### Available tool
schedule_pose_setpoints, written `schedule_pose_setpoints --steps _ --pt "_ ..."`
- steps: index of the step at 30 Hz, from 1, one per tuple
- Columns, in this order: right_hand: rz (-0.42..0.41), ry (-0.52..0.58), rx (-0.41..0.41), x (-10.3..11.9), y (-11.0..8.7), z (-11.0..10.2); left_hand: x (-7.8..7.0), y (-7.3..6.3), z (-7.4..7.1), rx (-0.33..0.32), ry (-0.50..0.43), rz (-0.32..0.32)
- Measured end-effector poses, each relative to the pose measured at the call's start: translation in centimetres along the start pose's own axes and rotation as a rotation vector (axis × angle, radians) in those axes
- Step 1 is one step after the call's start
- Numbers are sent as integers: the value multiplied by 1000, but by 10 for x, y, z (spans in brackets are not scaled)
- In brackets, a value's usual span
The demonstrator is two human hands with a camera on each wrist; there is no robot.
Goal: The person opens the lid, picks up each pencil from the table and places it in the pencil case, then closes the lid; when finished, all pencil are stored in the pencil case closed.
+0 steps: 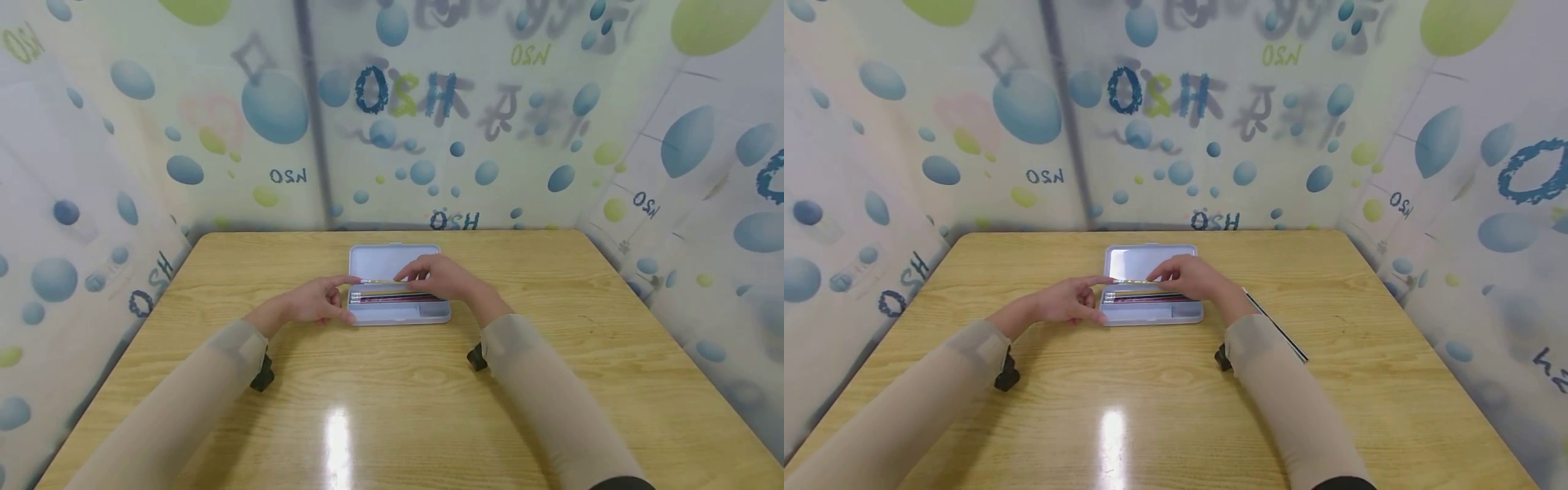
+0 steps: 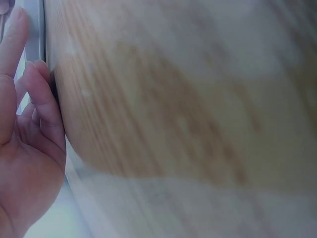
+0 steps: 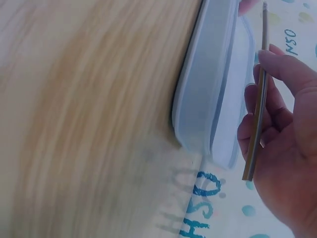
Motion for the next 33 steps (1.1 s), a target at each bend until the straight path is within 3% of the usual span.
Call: schedule_pose_setpoints --steps 17,26,33 --pt "18 -18 111 6 10 28 1 0 1 3 34 -1" --pt "44 -27 99 3 12 32 2 0 2 0 29 9" --pt "94 18 23 -7 -1 12 1 0 2 2 25 6"
Point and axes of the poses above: each hand's wrist, its own y-axis towards the middle knuckle, its own z-axis out of the palm, x = y × z, the point moved 9 cm from there along y, towards the middle knuckle, and after that the axes turned 7 degrees about -x, right-handed, at the moved point
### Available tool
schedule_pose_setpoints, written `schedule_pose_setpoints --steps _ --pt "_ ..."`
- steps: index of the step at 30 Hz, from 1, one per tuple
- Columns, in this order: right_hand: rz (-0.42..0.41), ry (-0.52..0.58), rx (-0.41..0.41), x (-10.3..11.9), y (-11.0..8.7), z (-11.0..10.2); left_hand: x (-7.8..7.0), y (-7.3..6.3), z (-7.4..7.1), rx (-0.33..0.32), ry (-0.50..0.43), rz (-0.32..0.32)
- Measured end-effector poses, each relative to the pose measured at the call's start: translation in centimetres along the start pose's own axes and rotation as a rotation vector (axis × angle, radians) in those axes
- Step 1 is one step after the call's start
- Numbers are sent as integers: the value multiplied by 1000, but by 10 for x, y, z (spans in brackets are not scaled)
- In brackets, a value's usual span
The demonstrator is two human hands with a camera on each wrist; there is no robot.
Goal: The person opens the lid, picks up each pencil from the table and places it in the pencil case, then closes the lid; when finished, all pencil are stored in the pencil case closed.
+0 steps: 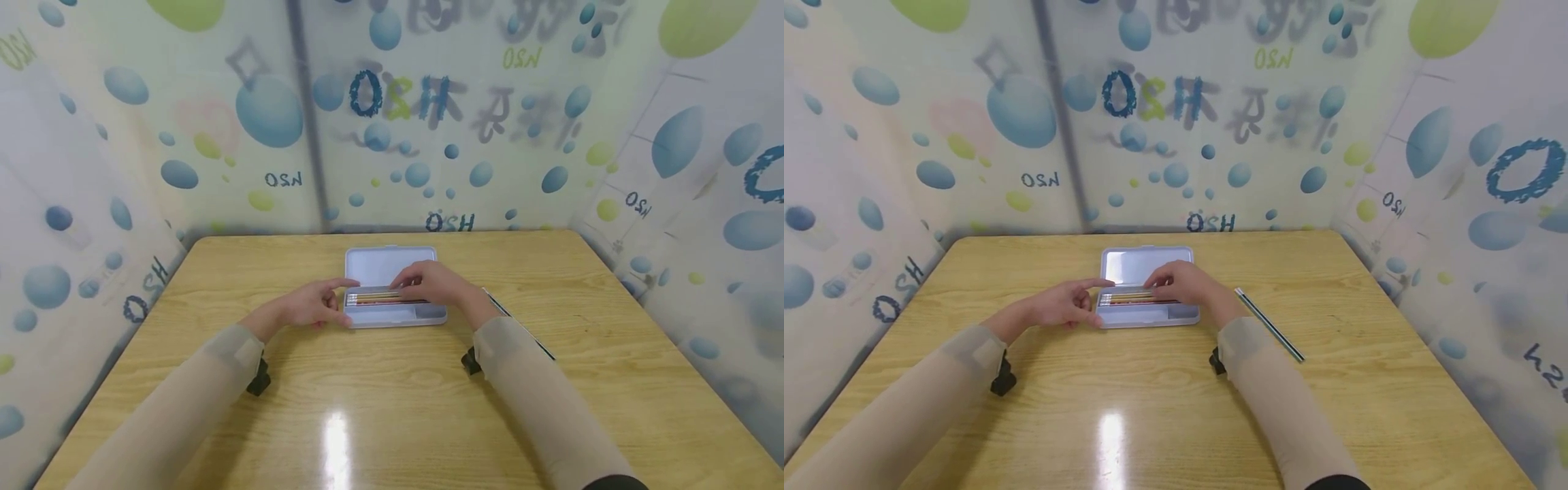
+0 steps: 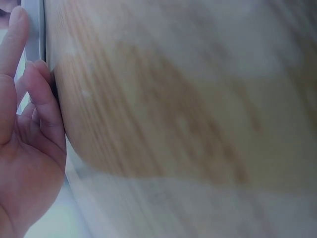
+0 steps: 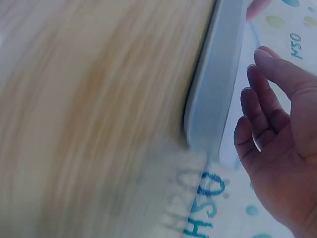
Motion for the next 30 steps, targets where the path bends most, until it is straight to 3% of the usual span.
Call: schedule_pose_setpoints --steps 8,19,30 --pt "50 -35 -58 -28 -25 -31 0 -1 -2 -4 11 24" --pt "102 8 -101 -85 -80 -71 0 -1 0 0 2 37" --pt "199 64 -29 -135 -126 -94 -1 1 0 -1 11 23"
Point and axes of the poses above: each hand's wrist, its own y-axis towards the middle knuckle, its own z-axis out of the palm, x = y × z, the point moved 9 cm from there along y, towards the middle knuckle, and after that the axes turned 7 degrees about -x, right-handed, at the moved point
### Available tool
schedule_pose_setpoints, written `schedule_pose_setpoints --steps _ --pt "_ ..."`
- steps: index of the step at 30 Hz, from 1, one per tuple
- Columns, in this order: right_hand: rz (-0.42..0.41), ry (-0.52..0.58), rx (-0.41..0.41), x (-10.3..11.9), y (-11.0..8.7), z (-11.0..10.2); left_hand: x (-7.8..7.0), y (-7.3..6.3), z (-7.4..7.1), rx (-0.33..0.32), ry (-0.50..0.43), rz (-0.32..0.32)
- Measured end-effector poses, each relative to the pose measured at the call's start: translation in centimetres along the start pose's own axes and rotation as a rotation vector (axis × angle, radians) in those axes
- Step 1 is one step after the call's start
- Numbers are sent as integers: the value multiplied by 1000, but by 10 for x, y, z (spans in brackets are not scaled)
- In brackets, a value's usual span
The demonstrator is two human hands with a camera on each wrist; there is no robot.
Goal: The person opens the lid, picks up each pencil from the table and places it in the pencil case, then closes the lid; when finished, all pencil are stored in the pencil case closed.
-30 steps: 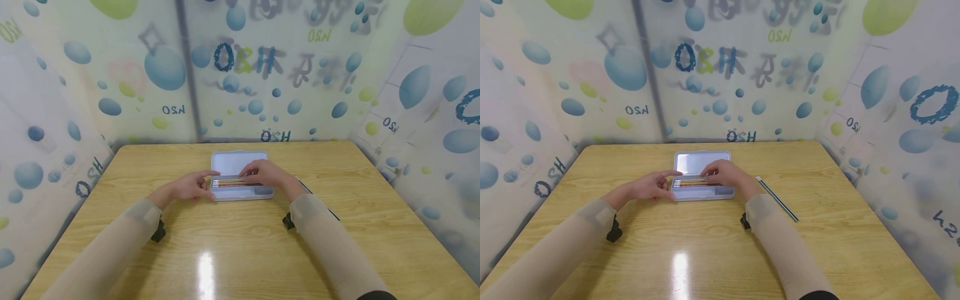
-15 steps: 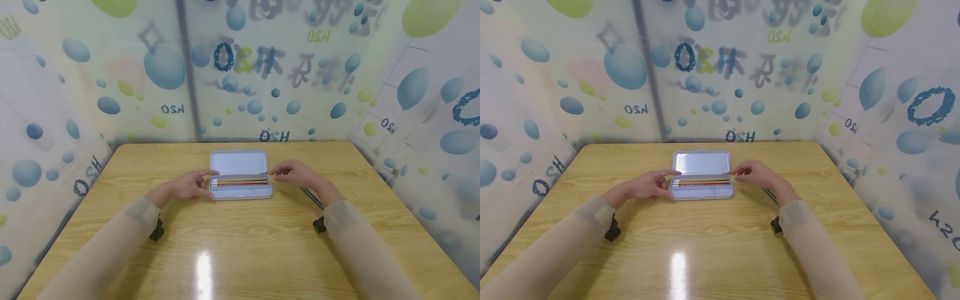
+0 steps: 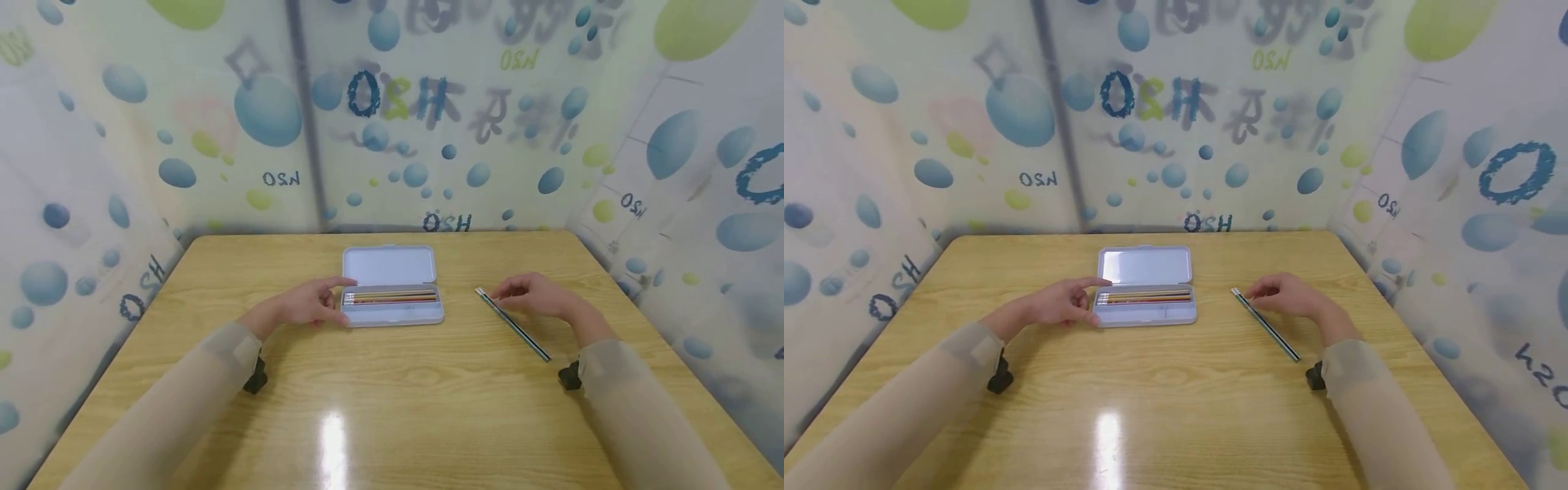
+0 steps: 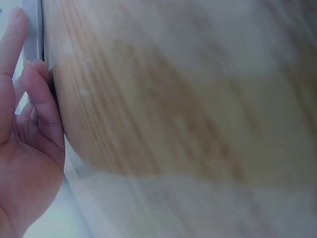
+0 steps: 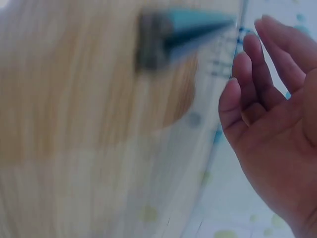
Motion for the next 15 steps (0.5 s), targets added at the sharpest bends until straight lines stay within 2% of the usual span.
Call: schedule_pose_setpoints --steps 4,7,15 --pt "32 -25 45 -18 -6 -3 1 1 1 4 3 8" --pt "56 -4 78 -27 -7 -3 0 1 0 -1 11 18" --pt "72 60 151 -33 -2 4 -3 -1 -1 0 15 22"
Point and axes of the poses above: each hand's wrist, its own y-axis towards the middle knuckle, its own z-axis out of the palm, x = y × z, the point moved 9 cm from there along y, towards the middle knuckle, and after that the axes turned 7 degrees about -x, right-handed, at the moved point
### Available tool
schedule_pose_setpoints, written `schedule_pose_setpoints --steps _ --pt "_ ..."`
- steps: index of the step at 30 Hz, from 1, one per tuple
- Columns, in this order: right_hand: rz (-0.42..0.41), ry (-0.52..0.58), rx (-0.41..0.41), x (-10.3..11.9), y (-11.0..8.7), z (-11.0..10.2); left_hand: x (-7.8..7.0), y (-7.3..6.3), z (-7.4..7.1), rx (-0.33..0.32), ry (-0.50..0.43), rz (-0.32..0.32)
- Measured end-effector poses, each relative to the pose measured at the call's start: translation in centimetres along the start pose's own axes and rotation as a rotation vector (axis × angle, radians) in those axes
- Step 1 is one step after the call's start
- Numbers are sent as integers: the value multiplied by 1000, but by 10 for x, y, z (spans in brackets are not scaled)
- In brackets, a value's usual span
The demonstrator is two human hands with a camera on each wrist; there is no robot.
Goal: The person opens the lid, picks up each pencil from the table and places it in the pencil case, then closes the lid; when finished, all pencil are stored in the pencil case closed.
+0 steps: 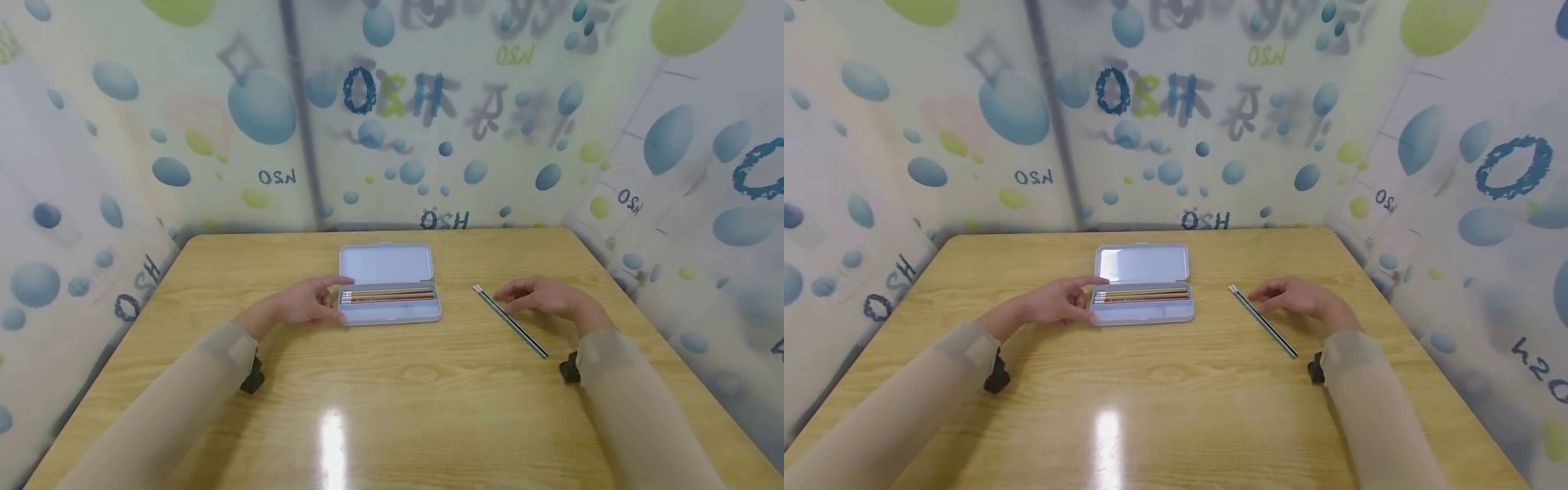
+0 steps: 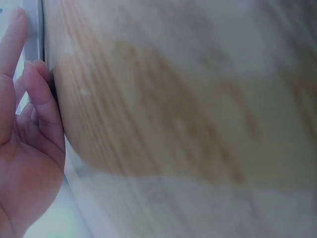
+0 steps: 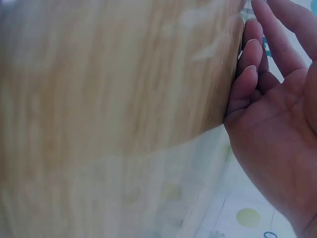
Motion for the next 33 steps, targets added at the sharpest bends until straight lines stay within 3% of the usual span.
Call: schedule_pose_setpoints --steps 14,26,33 --pt "26 9 -8 3 2 0 3 1 -2 -5 4 -23" --pt "-36 20 -21 10 -1 0 2 0 0 -6 -4 -9" --pt "-15 21 -52 4 -2 -3 4 1 0 -7 -2 -16"
Point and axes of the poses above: each hand's wrist, its own y-axis towards the middle knuckle, its own z-axis out of the palm, x = y × z, the point moved 9 cm from there along y, towards the middle knuckle, and after that the axes turned 7 degrees about -x, right-handed, at the moved point
